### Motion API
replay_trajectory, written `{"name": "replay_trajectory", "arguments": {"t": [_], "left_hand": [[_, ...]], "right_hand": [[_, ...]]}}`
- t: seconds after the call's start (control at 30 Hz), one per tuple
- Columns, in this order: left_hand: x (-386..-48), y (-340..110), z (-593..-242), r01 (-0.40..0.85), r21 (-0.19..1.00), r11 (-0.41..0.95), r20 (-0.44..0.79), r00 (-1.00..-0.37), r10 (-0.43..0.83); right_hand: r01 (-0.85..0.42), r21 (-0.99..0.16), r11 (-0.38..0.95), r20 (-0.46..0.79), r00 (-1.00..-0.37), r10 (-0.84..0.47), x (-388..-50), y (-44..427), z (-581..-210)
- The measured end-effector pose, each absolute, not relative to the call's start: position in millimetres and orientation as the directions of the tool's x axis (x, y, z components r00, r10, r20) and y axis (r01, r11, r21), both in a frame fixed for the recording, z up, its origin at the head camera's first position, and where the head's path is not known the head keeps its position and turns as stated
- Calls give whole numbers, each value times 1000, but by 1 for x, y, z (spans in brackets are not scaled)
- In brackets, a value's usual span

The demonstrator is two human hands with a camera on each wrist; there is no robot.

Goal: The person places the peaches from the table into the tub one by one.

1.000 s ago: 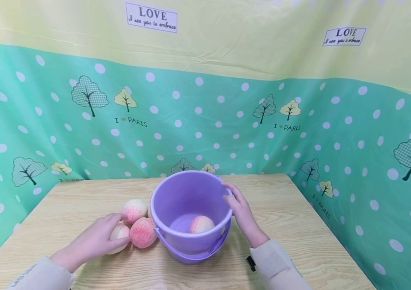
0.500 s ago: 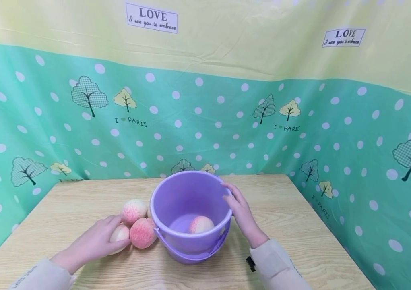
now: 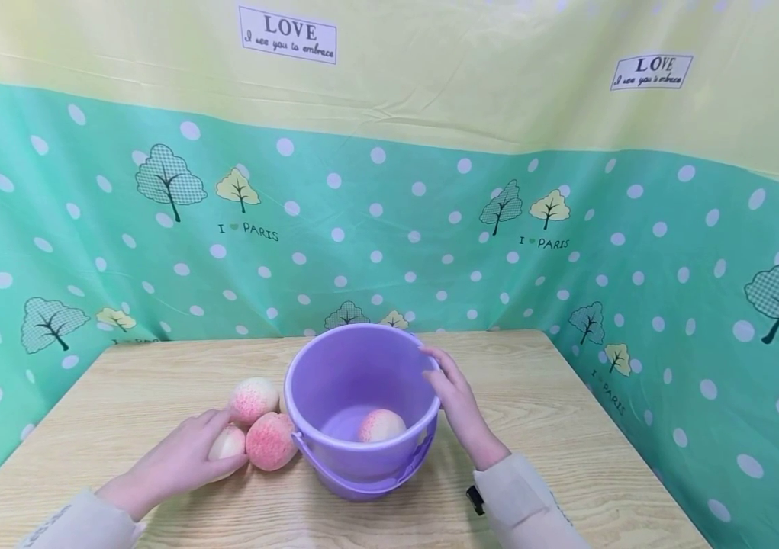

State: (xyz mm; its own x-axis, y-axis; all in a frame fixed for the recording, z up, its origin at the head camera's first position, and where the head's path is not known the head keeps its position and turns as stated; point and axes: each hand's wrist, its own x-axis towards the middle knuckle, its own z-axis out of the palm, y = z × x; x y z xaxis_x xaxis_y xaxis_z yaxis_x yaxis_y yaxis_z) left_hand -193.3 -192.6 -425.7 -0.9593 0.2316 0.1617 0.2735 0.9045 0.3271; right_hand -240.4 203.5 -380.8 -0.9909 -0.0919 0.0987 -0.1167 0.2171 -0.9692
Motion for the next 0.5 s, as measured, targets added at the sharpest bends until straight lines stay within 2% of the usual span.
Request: {"name": "replay_trajectory", "arguments": {"t": [0.5], "left_hand": [[-193,-190,-429,255,330,909,162,-964,212]], "right_hand": [[-114,-970,214,101,-992,-69,-242,203,-383]]}}
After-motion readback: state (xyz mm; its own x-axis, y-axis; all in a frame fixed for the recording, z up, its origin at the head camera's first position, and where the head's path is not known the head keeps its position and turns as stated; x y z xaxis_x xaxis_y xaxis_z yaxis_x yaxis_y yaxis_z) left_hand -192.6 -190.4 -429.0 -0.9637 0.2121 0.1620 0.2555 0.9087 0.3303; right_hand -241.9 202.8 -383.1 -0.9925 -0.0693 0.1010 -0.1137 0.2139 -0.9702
